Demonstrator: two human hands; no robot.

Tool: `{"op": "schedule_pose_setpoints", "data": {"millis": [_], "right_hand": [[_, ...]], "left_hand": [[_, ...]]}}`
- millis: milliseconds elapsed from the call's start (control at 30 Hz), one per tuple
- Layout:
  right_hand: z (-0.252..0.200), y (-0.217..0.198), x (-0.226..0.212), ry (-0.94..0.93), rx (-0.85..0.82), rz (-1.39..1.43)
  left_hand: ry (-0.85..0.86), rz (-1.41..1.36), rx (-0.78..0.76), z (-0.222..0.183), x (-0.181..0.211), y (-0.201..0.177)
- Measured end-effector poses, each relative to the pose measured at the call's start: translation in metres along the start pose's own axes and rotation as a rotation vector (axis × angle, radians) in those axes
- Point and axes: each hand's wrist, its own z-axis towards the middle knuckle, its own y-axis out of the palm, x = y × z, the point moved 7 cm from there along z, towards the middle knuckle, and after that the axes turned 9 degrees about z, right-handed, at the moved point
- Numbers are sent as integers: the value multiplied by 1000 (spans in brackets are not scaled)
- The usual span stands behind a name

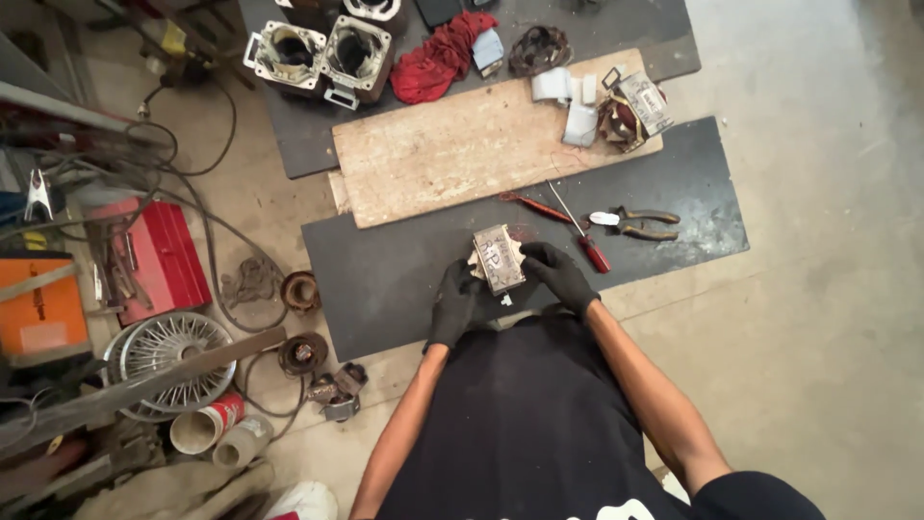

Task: Repairing an electronic component by disassembling it with a screwdriver and pliers on a workbench

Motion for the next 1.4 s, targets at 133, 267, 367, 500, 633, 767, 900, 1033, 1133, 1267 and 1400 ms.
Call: {"op": "schedule_pose_setpoints", "data": {"millis": [133, 267, 367, 500, 633, 767, 900, 1033, 1133, 1267, 1400], "right_hand": [[23, 2, 57, 178, 5, 141], [29, 12, 85, 268, -12, 223], [20, 12, 65, 212, -17, 237], [22, 11, 69, 187, -61, 279], [27, 10, 76, 140, -118, 282], [32, 13, 80, 158, -133, 352], [21, 8, 50, 144, -193, 353], [32, 13, 78, 103, -233, 409], [27, 14, 77, 76, -253, 413], [23, 14, 67, 114, -284, 373], [5, -4, -7, 100, -279, 323]], "left_hand": [[-57, -177, 39, -10, -2, 4], [-115, -448, -7, 15, -27, 31], [-36, -409, -54, 29, -46, 42], [51, -375, -44, 39, -32, 42], [41, -373, 26, 35, -4, 30], [45, -272, 6, 44, -7, 30], [-4, -160, 10, 43, 12, 35], [80, -59, 171, 22, 31, 24], [58, -11, 143, 39, 14, 30], [-99, -63, -184, 54, 10, 29], [125, -168, -79, 27, 27, 7]]}}
